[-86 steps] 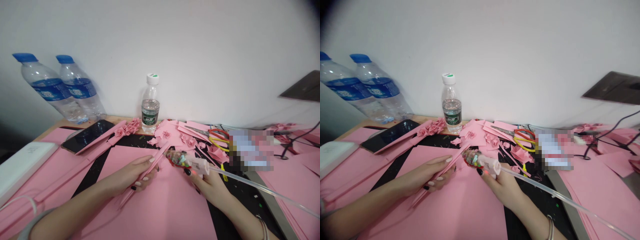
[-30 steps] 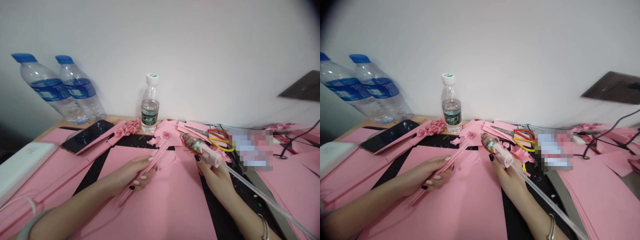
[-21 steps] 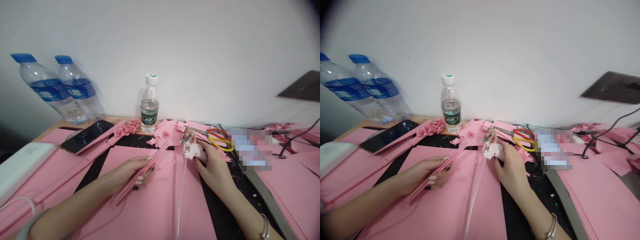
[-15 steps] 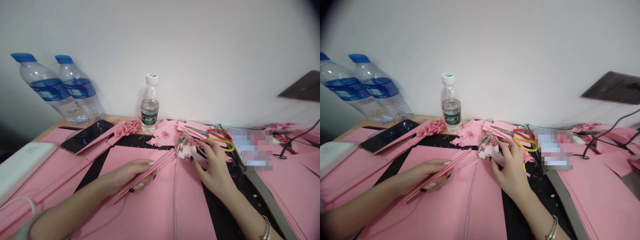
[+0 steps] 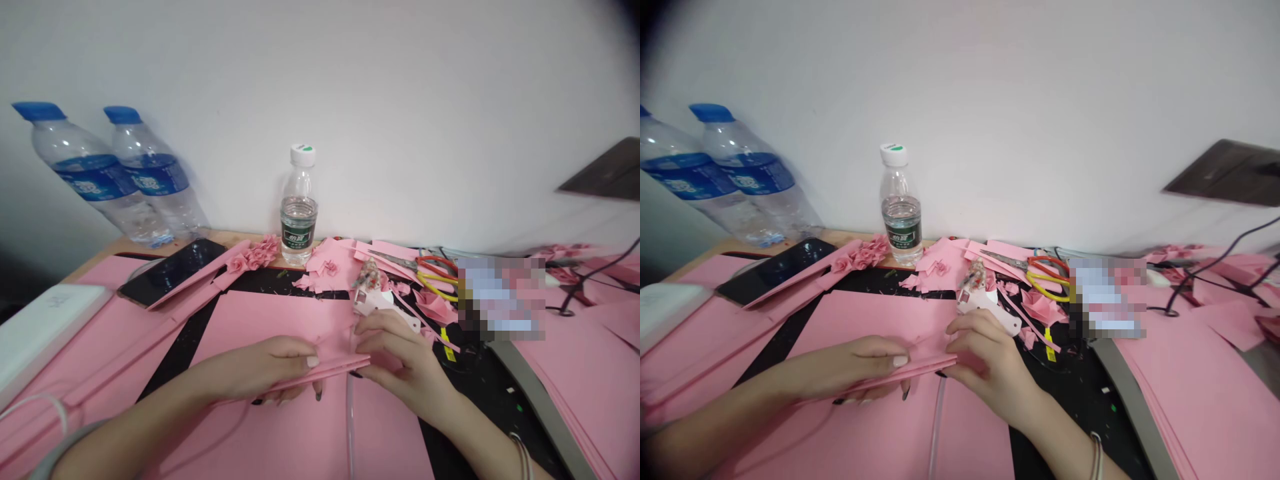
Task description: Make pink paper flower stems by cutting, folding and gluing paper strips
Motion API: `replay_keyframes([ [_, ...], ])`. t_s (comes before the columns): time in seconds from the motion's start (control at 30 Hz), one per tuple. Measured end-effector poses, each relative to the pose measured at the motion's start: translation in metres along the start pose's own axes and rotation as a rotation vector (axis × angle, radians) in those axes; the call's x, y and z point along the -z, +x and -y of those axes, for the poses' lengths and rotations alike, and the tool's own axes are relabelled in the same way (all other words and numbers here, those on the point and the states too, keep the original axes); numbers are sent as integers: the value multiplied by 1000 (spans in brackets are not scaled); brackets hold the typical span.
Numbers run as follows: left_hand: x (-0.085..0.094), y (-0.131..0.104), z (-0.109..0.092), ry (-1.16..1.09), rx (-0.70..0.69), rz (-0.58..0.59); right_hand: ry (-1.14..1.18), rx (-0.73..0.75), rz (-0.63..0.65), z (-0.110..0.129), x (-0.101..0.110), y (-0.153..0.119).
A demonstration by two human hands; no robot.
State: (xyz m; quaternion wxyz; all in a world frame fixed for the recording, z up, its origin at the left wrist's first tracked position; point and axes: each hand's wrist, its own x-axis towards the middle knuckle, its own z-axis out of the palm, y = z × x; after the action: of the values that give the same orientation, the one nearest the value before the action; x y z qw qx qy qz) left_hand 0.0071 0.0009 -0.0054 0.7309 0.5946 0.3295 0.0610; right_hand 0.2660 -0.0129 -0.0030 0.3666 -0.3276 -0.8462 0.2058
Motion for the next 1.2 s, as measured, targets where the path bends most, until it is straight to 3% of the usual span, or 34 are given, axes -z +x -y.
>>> replay_keyframes([
  [0.27,0,1,-2,50,-62,8,82,-112,6,3,-2,-2],
  [0.7,-3,0,-3,30,-11,-22,196,-354,68,6,-2,1],
  [1.0,-3,0,-4,28,-27,-9,209,-331,47,6,-2,2],
  [1.2,-4,3,-7,171,-100,-22,54,-179,25,3,0,1],
])
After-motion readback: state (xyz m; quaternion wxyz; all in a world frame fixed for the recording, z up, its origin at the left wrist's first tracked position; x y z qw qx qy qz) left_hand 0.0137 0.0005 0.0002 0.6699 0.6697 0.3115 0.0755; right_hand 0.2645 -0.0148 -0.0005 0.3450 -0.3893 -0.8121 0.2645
